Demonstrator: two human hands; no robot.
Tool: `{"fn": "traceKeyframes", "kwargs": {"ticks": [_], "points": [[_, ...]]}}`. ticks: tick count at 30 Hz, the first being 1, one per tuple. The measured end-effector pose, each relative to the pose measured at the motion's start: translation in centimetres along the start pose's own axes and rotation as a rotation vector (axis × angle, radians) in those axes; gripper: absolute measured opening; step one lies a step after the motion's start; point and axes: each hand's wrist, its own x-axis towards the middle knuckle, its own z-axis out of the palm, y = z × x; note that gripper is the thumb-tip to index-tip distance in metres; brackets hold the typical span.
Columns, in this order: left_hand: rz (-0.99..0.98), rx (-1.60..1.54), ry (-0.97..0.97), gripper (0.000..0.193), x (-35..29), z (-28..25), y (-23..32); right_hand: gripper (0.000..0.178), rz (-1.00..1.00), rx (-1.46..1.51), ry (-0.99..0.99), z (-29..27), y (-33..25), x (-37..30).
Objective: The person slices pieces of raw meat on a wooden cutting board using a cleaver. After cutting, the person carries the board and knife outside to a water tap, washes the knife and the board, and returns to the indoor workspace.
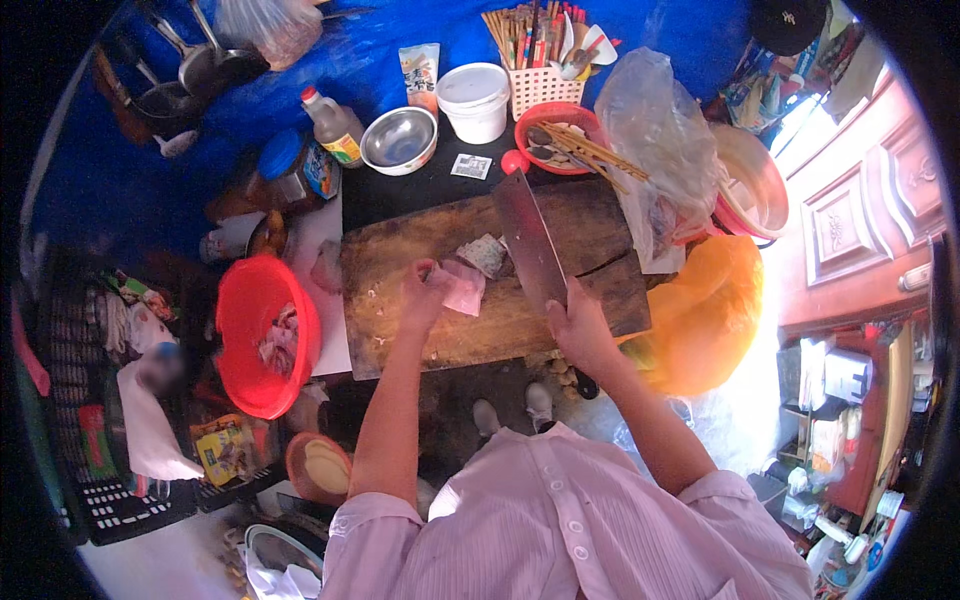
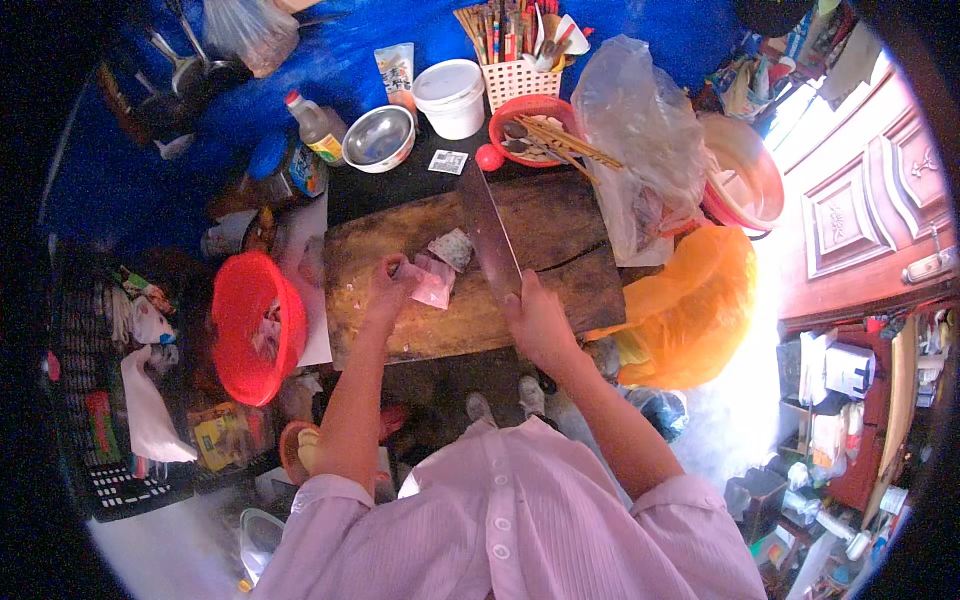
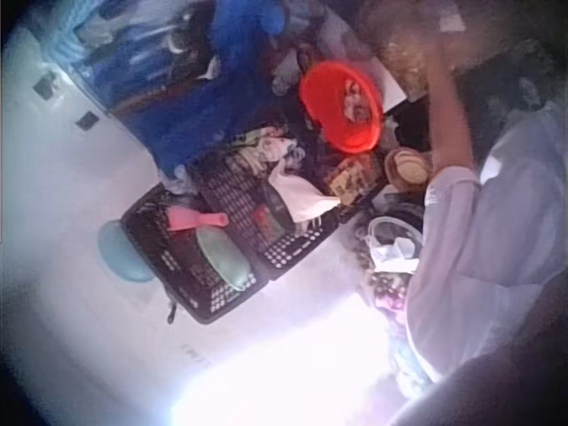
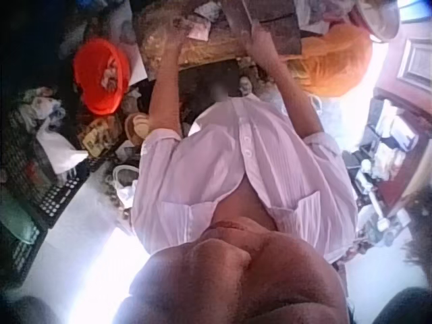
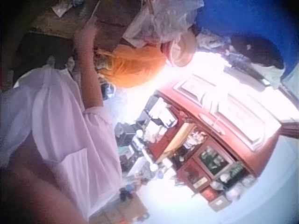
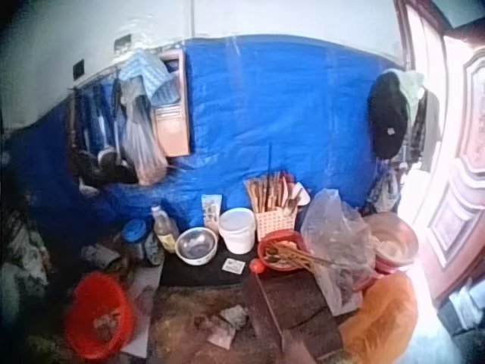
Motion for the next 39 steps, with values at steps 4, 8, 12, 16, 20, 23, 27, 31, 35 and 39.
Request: {"fn": "traceKeyframes", "kwargs": {"ticks": [4,8,12,16,20,23,27,31,35,39], "points": [[0.126,0.308,-0.16,0.053,-0.2,-0.1,3.5,0.033,0.058,0.036,-0.016,0.1,0.7,-0.3],[0.294,0.606,-0.142,0.054,-1.1,-0.2,3.8,0.025,-0.005,0.031,-0.021,1.0,0.6,-0.6],[0.422,0.665,-0.132,0.058,-0.7,-0.1,2.5,0.032,0.015,0.003,-0.072,1.2,0.1,-0.7],[0.488,0.892,-0.224,0.06,-0.5,0.5,4.7,0.026,-0.028,0.008,-0.038,1.3,0.3,-0.6],[0.481,0.907,-0.344,0.046,0.9,0.1,5.1,0.025,-0.028,-0.003,-0.025,1.1,-0.2,-0.5],[0.617,0.962,-0.285,0.036,0.7,0.3,4.9,0.023,-0.017,-0.001,-0.03,1.2,0.0,-0.4],[0.396,0.688,-0.27,0.028,-1.0,0.1,4.8,0.029,0.034,0.004,0.002,1.7,-0.5,-0.4],[0.366,0.484,-0.124,0.023,-2.6,-1.7,2.6,0.031,-0.016,-0.012,-0.027,2.3,-0.8,0.2],[0.19,0.455,0.029,0.021,-3.4,-3.3,1.9,0.025,-0.09,-0.036,-0.049,2.8,-2.0,0.6],[0.376,0.265,0.228,0.023,-2.9,-7.5,1.5,0.029,-0.111,-0.038,-0.041,3.9,-2.1,0.9]]}}
